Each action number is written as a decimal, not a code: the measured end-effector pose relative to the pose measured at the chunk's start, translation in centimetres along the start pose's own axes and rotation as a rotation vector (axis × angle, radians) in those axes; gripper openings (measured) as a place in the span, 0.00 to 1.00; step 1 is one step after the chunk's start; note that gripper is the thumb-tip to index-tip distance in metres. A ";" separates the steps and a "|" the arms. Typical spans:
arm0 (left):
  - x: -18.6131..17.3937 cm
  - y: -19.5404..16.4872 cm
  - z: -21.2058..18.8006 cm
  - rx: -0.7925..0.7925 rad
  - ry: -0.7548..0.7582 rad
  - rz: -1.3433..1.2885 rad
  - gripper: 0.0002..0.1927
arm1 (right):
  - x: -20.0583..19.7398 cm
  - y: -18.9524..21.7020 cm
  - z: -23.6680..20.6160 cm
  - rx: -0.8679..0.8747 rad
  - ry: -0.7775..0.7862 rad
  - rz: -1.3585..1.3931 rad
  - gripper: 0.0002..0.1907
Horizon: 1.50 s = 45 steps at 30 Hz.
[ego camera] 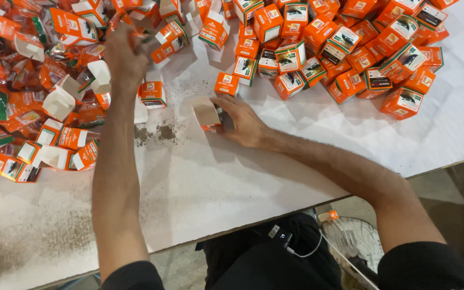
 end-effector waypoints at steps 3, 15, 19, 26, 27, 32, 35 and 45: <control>-5.6 -3.8 -3.4 -0.050 -0.237 -0.327 0.19 | -0.2 -0.8 0.4 0.088 0.001 0.052 0.32; -2.8 -19.0 -12.9 0.371 -0.036 -0.078 0.26 | 0.2 -1.3 0.4 0.142 0.001 0.012 0.31; -1.9 -18.4 -12.9 0.230 -0.010 -0.145 0.12 | 0.4 -1.5 0.6 0.073 -0.031 -0.002 0.36; 0.3 -17.4 -11.4 0.039 -0.031 -0.266 0.04 | 0.3 -0.7 0.4 0.000 0.002 -0.001 0.38; 0.2 -17.2 -11.4 0.020 -0.039 -0.326 0.04 | 0.5 -0.8 0.5 0.026 0.019 0.024 0.39; 1.6 -13.6 -13.3 -0.408 -0.054 -0.885 0.20 | 0.3 -1.1 0.6 0.094 0.005 0.090 0.46; 3.6 -12.6 -13.4 -0.490 0.002 -0.993 0.12 | 0.4 -1.6 0.2 0.140 0.002 0.092 0.41; 4.1 -12.0 -13.6 -0.424 0.061 -1.241 0.17 | 2.6 0.3 -1.3 -0.208 -0.072 -0.471 0.39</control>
Point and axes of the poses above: each hand's wrist, its own z-axis towards the middle knuckle, its own x-axis out of the palm, y = z × x, the point moved 9 cm from there along z, towards the middle knuckle, and after that the axes turned 12 degrees about x, right-handed, at the moved point
